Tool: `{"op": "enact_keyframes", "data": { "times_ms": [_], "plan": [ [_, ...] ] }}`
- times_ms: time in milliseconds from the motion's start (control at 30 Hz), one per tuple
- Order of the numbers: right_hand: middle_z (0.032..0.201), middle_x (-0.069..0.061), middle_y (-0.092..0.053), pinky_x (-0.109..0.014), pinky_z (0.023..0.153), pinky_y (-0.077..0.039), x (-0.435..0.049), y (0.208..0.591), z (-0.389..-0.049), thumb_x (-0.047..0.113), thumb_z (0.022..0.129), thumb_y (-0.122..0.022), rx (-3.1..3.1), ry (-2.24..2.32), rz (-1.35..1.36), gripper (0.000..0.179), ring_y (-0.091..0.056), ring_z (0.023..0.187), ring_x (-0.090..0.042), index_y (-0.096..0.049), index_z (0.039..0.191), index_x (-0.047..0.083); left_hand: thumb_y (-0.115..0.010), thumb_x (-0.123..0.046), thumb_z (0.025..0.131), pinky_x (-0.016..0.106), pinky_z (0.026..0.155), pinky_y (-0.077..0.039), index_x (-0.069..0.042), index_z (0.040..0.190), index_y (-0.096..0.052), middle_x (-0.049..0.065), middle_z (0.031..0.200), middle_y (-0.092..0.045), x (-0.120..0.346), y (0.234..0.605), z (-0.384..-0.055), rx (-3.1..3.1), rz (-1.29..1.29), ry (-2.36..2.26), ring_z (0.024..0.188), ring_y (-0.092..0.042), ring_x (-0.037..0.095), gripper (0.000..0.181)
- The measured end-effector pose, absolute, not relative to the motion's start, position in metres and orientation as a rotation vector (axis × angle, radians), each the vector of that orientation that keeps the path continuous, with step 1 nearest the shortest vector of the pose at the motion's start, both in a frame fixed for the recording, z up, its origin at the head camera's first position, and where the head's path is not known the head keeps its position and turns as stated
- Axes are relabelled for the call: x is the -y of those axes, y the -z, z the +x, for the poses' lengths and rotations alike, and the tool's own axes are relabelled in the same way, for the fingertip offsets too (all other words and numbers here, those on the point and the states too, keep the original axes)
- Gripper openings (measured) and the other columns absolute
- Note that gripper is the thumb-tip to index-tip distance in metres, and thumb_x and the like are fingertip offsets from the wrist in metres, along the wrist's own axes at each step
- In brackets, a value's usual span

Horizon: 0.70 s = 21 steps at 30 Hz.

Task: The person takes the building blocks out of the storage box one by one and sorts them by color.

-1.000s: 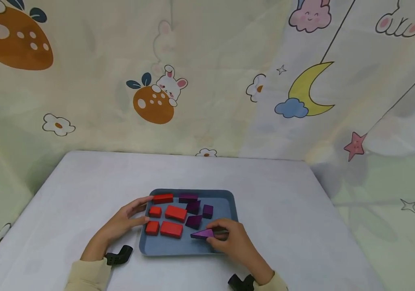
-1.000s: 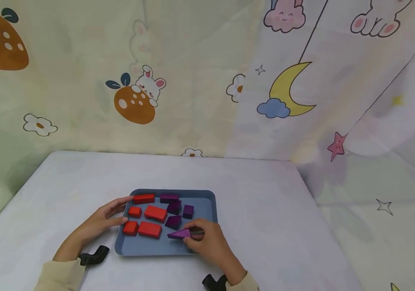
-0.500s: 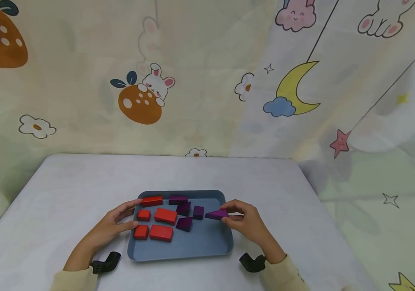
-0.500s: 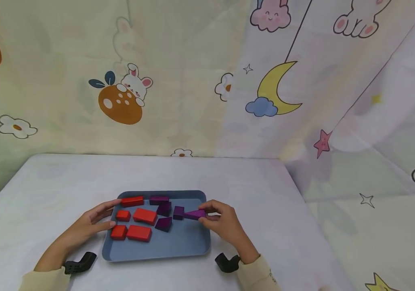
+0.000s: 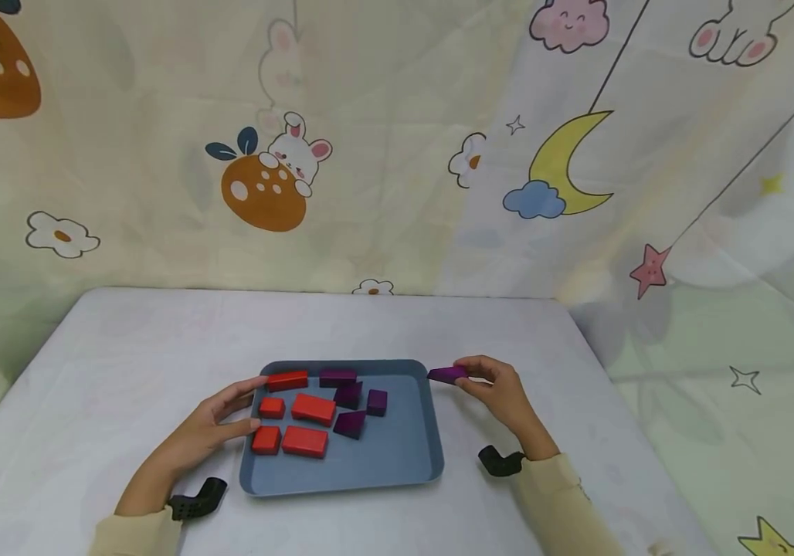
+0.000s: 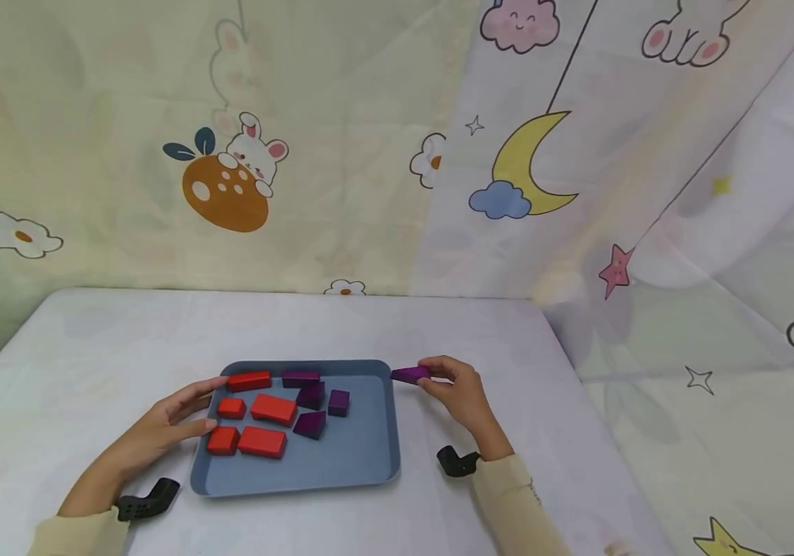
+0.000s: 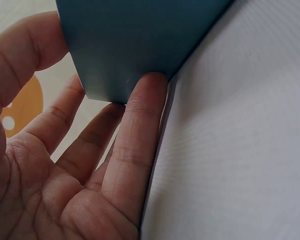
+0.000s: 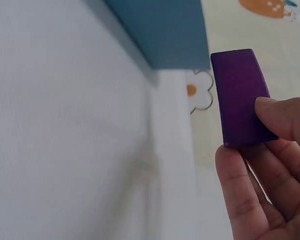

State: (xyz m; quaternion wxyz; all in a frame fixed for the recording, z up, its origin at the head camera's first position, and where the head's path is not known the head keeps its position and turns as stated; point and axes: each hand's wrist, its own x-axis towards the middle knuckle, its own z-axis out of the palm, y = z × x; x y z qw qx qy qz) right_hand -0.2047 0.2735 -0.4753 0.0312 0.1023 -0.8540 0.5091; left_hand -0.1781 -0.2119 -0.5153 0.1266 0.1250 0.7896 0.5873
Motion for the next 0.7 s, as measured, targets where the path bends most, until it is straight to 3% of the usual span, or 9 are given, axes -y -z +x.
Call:
{"op": "enact_keyframes", "data": {
  "times_ms": [267, 400, 600, 700],
  "plan": [
    [0.126, -0.028, -0.073, -0.015, 0.09, -0.053, -0.285, 0.481, -0.215, -0.004, 0.097, -0.077, 2.693, -1.521, 0.263, 0.031, -0.071, 0.121, -0.046, -0.072, 0.127, -0.011, -0.074, -0.016, 0.102, 0.06, 0.112, -0.045, -0.001, 0.163, -0.044, 0.029, 0.168, -0.038, 0.213, 0.517, -0.179, -2.286, 0.371, -1.718, 0.146, -0.044, 0.056, 0.07],
    [0.126, -0.027, -0.074, -0.023, 0.094, -0.055, -0.288, 0.486, -0.22, -0.003, 0.097, -0.077, 2.751, -1.457, 0.241, 0.031, -0.071, 0.121, -0.045, -0.072, 0.127, -0.01, -0.074, -0.013, 0.102, 0.061, 0.111, -0.046, 0.001, 0.163, -0.044, 0.03, 0.167, -0.039, 0.212, 0.516, -0.179, -2.265, 0.371, -1.737, 0.145, -0.044, 0.056, 0.069],
    [0.127, -0.027, -0.074, -0.041, 0.1, -0.058, -0.291, 0.491, -0.224, -0.004, 0.098, -0.076, 2.809, -1.402, 0.187, 0.03, -0.07, 0.122, -0.045, -0.072, 0.127, -0.009, -0.074, -0.011, 0.101, 0.038, 0.104, -0.05, 0.002, 0.162, -0.044, 0.03, 0.166, -0.041, 0.212, 0.516, -0.178, -2.265, 0.391, -1.749, 0.144, -0.046, 0.055, 0.069],
    [0.126, -0.027, -0.074, -0.043, 0.101, -0.057, -0.291, 0.493, -0.225, -0.004, 0.098, -0.076, 2.819, -1.392, 0.176, 0.03, -0.071, 0.121, -0.044, -0.072, 0.127, -0.009, -0.074, -0.011, 0.102, 0.035, 0.103, -0.05, 0.001, 0.162, -0.044, 0.03, 0.166, -0.04, 0.212, 0.516, -0.178, -2.268, 0.394, -1.746, 0.145, -0.046, 0.055, 0.068]
  ]
}}
